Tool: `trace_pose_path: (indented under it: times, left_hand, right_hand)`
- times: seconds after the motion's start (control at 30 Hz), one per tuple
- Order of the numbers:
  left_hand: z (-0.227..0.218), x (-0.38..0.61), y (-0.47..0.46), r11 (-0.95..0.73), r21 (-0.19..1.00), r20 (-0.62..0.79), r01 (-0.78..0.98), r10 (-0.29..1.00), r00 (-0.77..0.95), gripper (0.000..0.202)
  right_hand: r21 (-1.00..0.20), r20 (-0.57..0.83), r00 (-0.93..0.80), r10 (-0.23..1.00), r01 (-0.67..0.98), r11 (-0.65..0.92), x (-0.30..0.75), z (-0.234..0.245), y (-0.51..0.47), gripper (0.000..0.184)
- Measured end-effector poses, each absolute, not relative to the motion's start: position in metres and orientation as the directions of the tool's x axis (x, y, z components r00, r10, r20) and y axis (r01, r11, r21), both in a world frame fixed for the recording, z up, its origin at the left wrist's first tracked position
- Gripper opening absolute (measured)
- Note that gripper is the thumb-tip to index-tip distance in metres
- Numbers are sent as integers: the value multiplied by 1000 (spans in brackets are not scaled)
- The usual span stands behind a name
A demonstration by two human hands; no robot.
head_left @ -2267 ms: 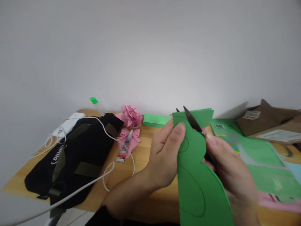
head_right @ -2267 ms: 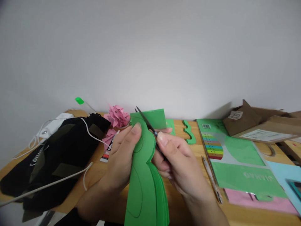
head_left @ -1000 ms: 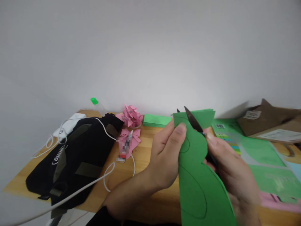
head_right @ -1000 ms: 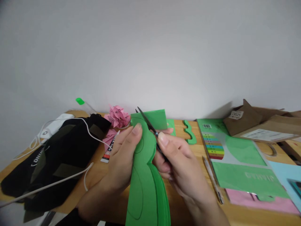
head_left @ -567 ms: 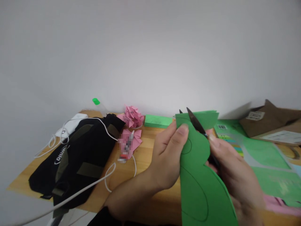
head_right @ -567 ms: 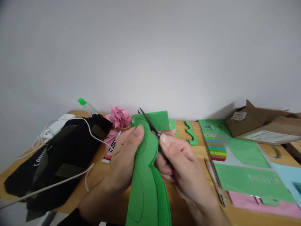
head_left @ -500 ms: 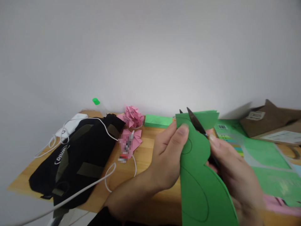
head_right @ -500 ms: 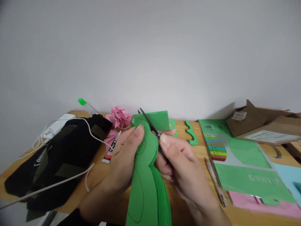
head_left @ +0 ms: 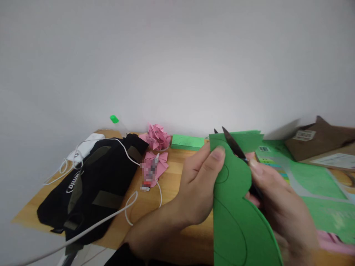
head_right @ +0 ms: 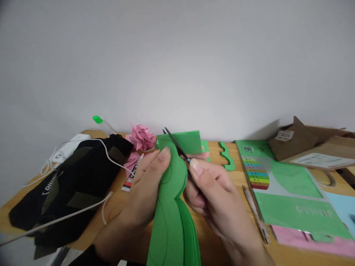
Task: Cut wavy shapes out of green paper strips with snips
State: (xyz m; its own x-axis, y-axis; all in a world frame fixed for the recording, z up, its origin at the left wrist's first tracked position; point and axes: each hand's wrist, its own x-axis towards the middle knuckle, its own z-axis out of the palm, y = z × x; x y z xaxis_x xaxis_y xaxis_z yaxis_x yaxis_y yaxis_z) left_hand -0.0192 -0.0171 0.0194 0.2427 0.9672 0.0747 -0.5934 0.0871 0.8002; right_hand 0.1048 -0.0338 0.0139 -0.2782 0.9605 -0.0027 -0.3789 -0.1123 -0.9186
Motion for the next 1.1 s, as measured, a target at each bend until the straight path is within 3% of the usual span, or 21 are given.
trace_pose_path:
  times: [0.2,0.43,0.73,1.1]
  left_hand:
    - [21,-24,-13,57,826,109,-561,960,258,43]
    - [19,-21,-15,60,807,100,-587,966,237,41]
    - [18,-20,-17,88,824,62,-559,968,244,52]
    - [30,-34,-12,48,859,138,-510,937,321,37]
  right_hand:
    - [-937,19,-229,973,-343,-62,105,15,-35,48]
    - [-910,-4,-247,969,-402,-106,103,17,-38,47]
    - [-885,-29,-270,962,-441,-150,100,17,-37,47]
    - [-934,-9,-217,976,-346,-85,108,16,-38,45]
